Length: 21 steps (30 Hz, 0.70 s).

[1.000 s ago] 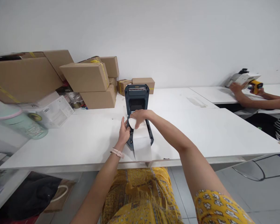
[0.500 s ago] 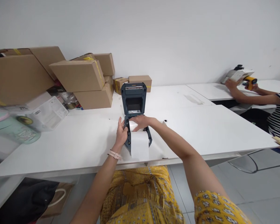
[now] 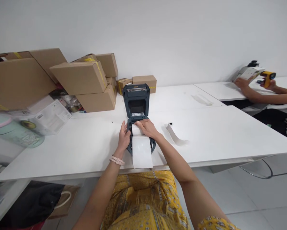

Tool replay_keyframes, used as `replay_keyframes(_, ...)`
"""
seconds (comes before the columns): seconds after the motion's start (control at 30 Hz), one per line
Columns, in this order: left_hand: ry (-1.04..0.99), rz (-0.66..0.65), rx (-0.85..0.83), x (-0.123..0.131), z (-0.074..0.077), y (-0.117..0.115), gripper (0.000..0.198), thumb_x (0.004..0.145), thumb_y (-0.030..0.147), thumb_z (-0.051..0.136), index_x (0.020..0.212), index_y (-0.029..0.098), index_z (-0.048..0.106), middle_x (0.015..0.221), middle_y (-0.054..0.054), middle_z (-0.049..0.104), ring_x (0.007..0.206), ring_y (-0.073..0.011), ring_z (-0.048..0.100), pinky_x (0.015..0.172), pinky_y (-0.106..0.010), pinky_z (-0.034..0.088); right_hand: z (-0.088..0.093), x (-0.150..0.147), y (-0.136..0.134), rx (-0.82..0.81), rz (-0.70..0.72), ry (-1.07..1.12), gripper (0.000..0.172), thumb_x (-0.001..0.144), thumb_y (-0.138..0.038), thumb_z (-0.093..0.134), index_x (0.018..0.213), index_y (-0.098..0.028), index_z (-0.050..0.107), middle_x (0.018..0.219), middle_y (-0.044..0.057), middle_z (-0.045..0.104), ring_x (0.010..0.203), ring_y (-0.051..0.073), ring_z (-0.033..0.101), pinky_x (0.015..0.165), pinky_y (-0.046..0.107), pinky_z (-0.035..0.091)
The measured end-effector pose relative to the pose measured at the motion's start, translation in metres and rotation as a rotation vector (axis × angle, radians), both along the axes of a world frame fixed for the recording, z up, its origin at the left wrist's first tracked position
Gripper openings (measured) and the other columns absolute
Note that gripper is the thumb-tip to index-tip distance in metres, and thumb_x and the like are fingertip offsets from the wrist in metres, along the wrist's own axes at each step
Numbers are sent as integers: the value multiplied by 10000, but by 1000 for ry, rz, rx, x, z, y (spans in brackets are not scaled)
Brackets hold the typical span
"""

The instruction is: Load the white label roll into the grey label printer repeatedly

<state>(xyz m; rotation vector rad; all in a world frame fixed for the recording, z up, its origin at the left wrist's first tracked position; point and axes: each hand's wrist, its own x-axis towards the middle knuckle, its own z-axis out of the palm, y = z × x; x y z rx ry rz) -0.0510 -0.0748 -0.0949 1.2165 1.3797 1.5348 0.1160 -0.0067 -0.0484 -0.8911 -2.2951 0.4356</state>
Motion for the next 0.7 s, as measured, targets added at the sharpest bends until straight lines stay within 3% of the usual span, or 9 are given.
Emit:
replay_keyframes(0.23, 20, 10, -18, 1, 5, -3, 743, 861, 100, 500, 1574, 206, 318, 1643, -118, 364, 1512, -229, 366, 1250, -409, 286, -4, 0, -5, -54, 15, 116, 655, 1042, -614, 264, 1018, -217, 784, 1009, 84, 799, 957, 256, 728, 931, 419, 530)
replay_keyframes(0.33, 38, 0, -5, 1, 6, -5, 713, 878, 126, 506, 1564, 219, 336, 1659, -97, 340, 1528, -224, 334, 1258, -401, 268, 5, 6, -3, -50, -140, 381, 586, 1024, -624, 337, 1059, -224, 765, 1035, 83, 789, 1030, 253, 717, 974, 419, 531)
replay_keyframes(0.43, 47, -5, -6, 1, 7, -6, 684, 901, 173, 524, 1560, 214, 347, 1658, -104, 340, 1537, -236, 313, 1265, -406, 251, 42, 10, 24, 80, -406, 753, 589, 1016, -649, 316, 1203, -245, 702, 1183, 89, 742, 1195, 246, 652, 1085, 443, 474)
replay_keyframes(0.47, 47, -7, -8, 0, 6, -6, 676, 907, 194, 534, 1558, 214, 352, 1656, -107, 343, 1539, -244, 310, 1266, -412, 250, 60, 10, 38, 113, -431, 837, 611, 1015, -666, 283, 1280, -261, 657, 1272, 84, 703, 1254, 238, 619, 1120, 453, 445)
replay_keyframes(0.53, 47, -14, -6, 0, 5, -5, 662, 917, 241, 556, 1551, 222, 366, 1650, -106, 356, 1538, -257, 312, 1265, -421, 255, 96, 6, 69, 87, -326, 867, 677, 981, -742, 250, 1386, -306, 573, 1390, 52, 635, 1352, 228, 549, 1161, 463, 406)
replay_keyframes(0.6, 54, -16, 8, -1, 4, -5, 649, 926, 283, 565, 1545, 229, 380, 1642, -102, 373, 1534, -258, 322, 1263, -418, 262, 125, 0, 93, -18, -174, 783, 778, 936, -815, 209, 1359, -292, 601, 1321, 50, 673, 1350, 240, 549, 1169, 475, 394)
replay_keyframes(0.7, 109, 7, 10, -2, 6, -6, 643, 956, 328, 535, 1563, 217, 354, 1633, -120, 385, 1516, -257, 359, 1247, -427, 300, 143, -5, 96, -154, -32, 676, 874, 883, -876, 224, 1236, -230, 695, 1180, 71, 731, 1250, 259, 615, 1148, 466, 417)
